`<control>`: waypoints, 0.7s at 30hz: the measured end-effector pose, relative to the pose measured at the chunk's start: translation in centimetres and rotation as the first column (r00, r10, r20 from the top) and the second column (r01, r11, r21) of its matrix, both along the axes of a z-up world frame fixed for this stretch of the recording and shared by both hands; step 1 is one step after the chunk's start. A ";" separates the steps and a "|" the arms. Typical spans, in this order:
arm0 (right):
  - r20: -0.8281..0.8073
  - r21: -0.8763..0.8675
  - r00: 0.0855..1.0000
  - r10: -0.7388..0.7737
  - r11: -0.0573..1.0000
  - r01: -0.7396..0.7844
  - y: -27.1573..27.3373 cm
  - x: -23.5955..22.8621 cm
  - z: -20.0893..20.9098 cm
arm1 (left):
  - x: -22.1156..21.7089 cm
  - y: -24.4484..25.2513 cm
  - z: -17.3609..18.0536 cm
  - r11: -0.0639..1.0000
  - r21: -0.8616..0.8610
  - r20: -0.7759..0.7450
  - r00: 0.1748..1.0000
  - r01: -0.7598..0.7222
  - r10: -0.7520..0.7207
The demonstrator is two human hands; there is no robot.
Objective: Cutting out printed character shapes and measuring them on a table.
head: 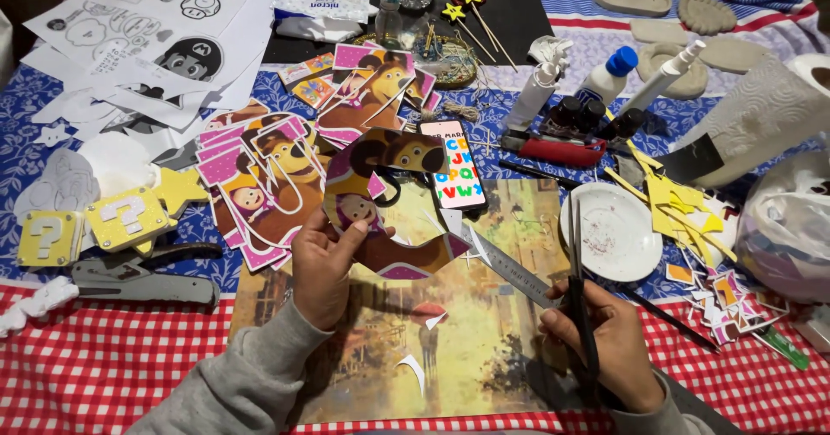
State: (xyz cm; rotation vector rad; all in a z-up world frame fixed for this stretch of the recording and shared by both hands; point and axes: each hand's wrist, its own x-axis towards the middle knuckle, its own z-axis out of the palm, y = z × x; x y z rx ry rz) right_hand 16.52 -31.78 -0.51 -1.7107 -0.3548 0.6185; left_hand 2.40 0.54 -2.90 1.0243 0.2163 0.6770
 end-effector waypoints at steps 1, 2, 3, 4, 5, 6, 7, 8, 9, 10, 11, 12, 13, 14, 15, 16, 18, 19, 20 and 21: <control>0.003 0.002 1.000 -0.001 1.000 0.001 -0.1 -0.2 -0.1 | 0.0 0.0 -0.1 1.000 0.002 0.003 1.000 0.001 -0.001; -0.053 0.022 0.999 -0.007 1.000 0.009 -0.2 -0.3 -0.1 | 0.0 0.0 -0.1 1.000 0.005 -0.002 1.000 0.007 -0.007; -0.110 0.041 0.994 -0.012 0.999 0.017 -0.3 -0.5 -0.2 | 0.0 0.0 -0.2 1.000 0.008 -0.007 1.000 0.014 -0.014; -0.107 0.043 0.994 -0.013 0.999 0.017 -0.5 -0.4 -0.4 | 0.0 0.0 -0.2 1.000 0.010 -0.004 1.000 0.014 -0.014; -0.089 0.020 0.996 0.020 1.000 -0.018 -0.8 -0.3 -0.7 | 0.0 0.0 -0.2 0.999 0.013 -0.009 0.999 0.043 -0.042; -0.073 -0.003 0.996 0.054 0.999 -0.054 -1.0 -0.3 -1.0 | 0.0 0.0 -0.2 0.997 0.015 -0.014 0.997 0.071 -0.071; -0.073 -0.005 0.996 0.052 0.999 -0.052 -0.8 -0.3 -1.0 | 0.0 0.0 -0.2 0.997 0.014 -0.013 0.997 0.073 -0.073; -0.102 0.064 0.994 0.032 0.998 -0.026 -0.5 -0.3 -1.0 | -0.1 -0.1 -0.1 0.994 0.026 -0.027 0.994 0.111 -0.110; -0.131 0.132 0.991 0.014 0.991 0.003 -0.3 -0.4 -0.9 | -0.1 -0.1 -0.1 0.988 0.038 -0.040 0.988 0.149 -0.148; -0.131 0.131 0.991 0.012 0.991 0.006 0.1 -0.2 -0.7 | -0.1 -0.2 -0.5 0.988 0.037 -0.040 0.988 0.152 -0.151; -0.045 0.121 0.999 0.010 0.993 -0.004 0.6 -0.1 -0.4 | -0.1 -0.3 -0.9 0.977 0.072 -0.028 0.979 0.203 -0.201; 0.041 0.110 0.999 0.009 0.994 -0.014 1.0 0.1 -0.2 | 0.0 -0.5 -1.3 0.962 0.109 -0.017 0.968 0.252 -0.252; 0.043 0.112 0.999 0.005 0.994 -0.010 1.7 -0.1 0.5 | -0.1 -0.6 -1.3 0.960 0.110 -0.015 0.967 0.256 -0.255; 0.079 0.140 0.997 0.007 0.990 -0.018 2.4 -0.3 1.2 | -0.1 -0.8 -1.3 0.938 0.070 -0.086 0.938 0.341 -0.334; 0.116 0.166 0.993 0.012 0.986 -0.031 3.1 -0.4 2.0 | -0.2 -1.0 -1.4 0.909 0.022 -0.152 0.900 0.417 -0.409; 0.119 0.165 0.993 0.011 0.986 -0.031 2.9 -0.4 1.5 | -0.5 -1.8 -0.8 0.908 0.023 -0.150 0.900 0.418 -0.410; 0.232 0.111 0.973 -0.019 0.994 -0.007 2.5 -0.7 0.4 | -1.4 -3.5 0.4 0.848 0.004 -0.268 0.818 0.529 -0.509; 0.229 0.109 0.973 -0.020 0.994 -0.005 2.8 -0.9 0.8 | -2.1 -3.7 0.3 0.848 0.001 -0.269 0.816 0.531 -0.511; 0.216 0.115 0.976 0.005 0.993 -0.030 3.0 -1.0 1.3 | -2.8 -4.0 0.1 0.825 0.025 -0.281 0.796 0.565 -0.536; 0.204 0.124 0.979 0.026 0.991 -0.053 3.2 -1.1 1.7 | -3.4 -4.1 0.1 0.798 0.052 -0.293 0.773 0.600 -0.563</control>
